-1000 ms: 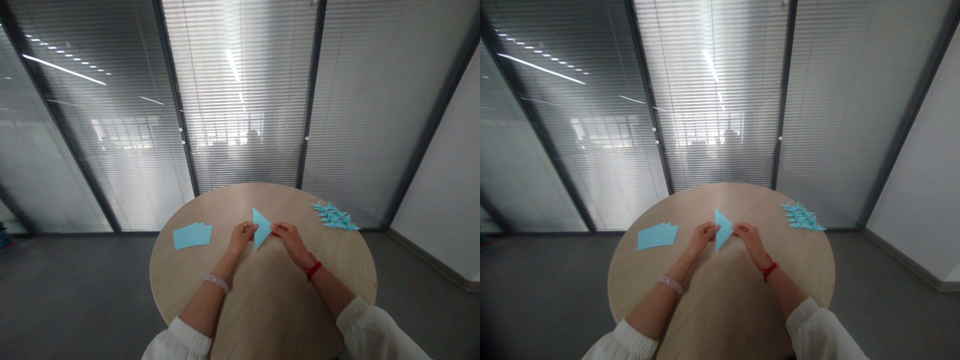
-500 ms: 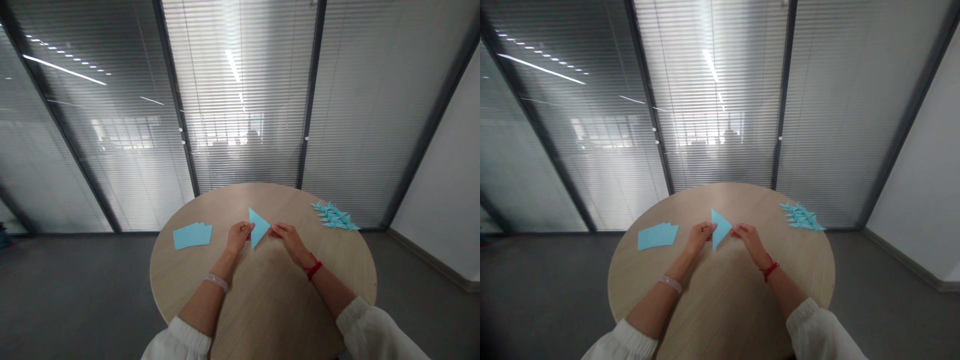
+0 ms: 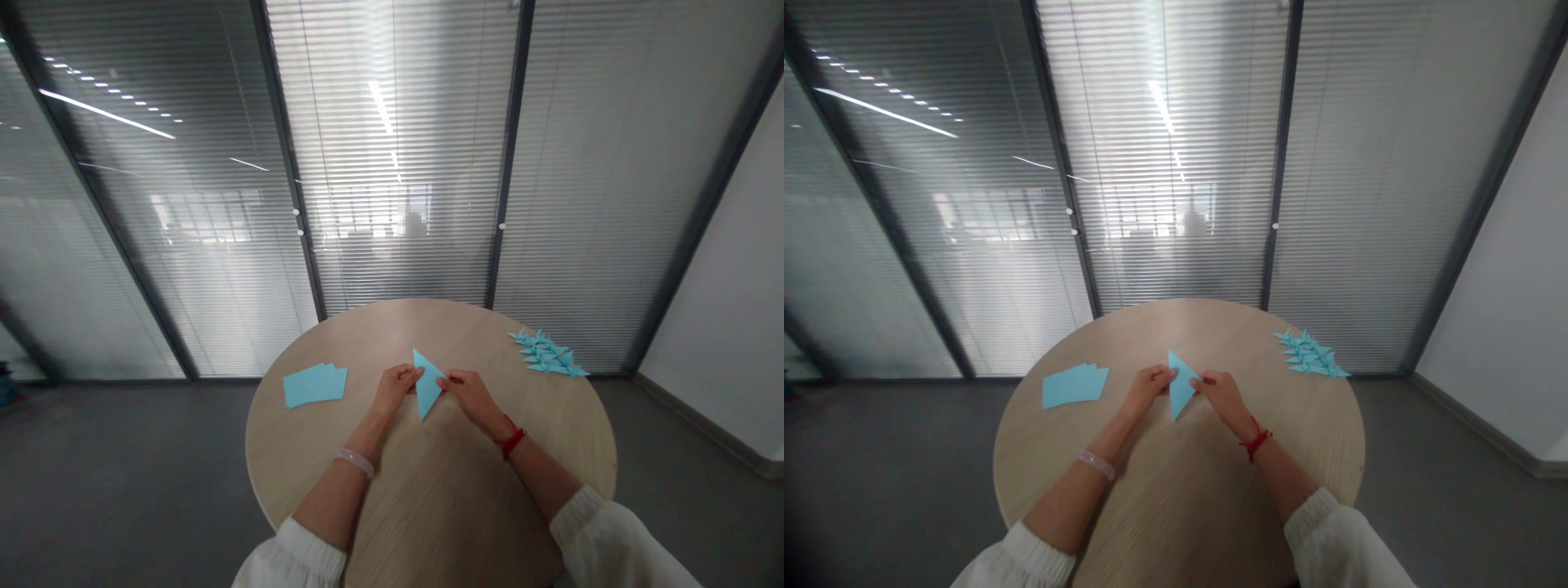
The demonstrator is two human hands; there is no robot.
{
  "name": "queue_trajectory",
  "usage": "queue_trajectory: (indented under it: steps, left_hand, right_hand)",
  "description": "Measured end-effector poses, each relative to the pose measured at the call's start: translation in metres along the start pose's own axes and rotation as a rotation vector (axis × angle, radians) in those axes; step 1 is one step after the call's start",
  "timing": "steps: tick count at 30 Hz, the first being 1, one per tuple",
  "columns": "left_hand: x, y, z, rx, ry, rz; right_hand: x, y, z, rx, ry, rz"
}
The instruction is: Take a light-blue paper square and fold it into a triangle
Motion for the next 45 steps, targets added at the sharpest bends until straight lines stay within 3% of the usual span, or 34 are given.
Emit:
queue_trajectory:
  steps: [12, 20, 31, 39, 45]
  left_hand:
    - [-0.008, -0.002, 0.002, 0.038, 0.005, 0.071]
    - [-0.020, -0.008, 0.006, 0.075, 0.039, 0.198]
    - [-0.023, -0.008, 0.013, 0.076, 0.116, 0.207]
    - [-0.026, -0.006, 0.005, 0.026, 0.067, 0.187]
    - [-0.014, -0.006, -0.004, -0.076, 0.012, 0.166]
  right_hand:
    - [0.004, 0.003, 0.006, 0.008, -0.054, -0.048]
    - [0.017, 0.001, -0.003, 0.011, -0.077, -0.155]
    - [0.027, -0.003, -0.009, 0.030, -0.092, -0.245]
    - [0.023, -0.002, -0.013, -0.012, -0.122, -0.225]
    - [0.005, 0.000, -0.001, 0.047, -0.079, -0.032]
Point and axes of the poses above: each hand's wrist, its own y-axis towards the middle knuckle, its own x-axis out of the palm, z = x × y, the point moved 9 cm from there along y, towards the middle knuckle, and after that the axes turned 15 degrees about -z, right-handed, at the moved point
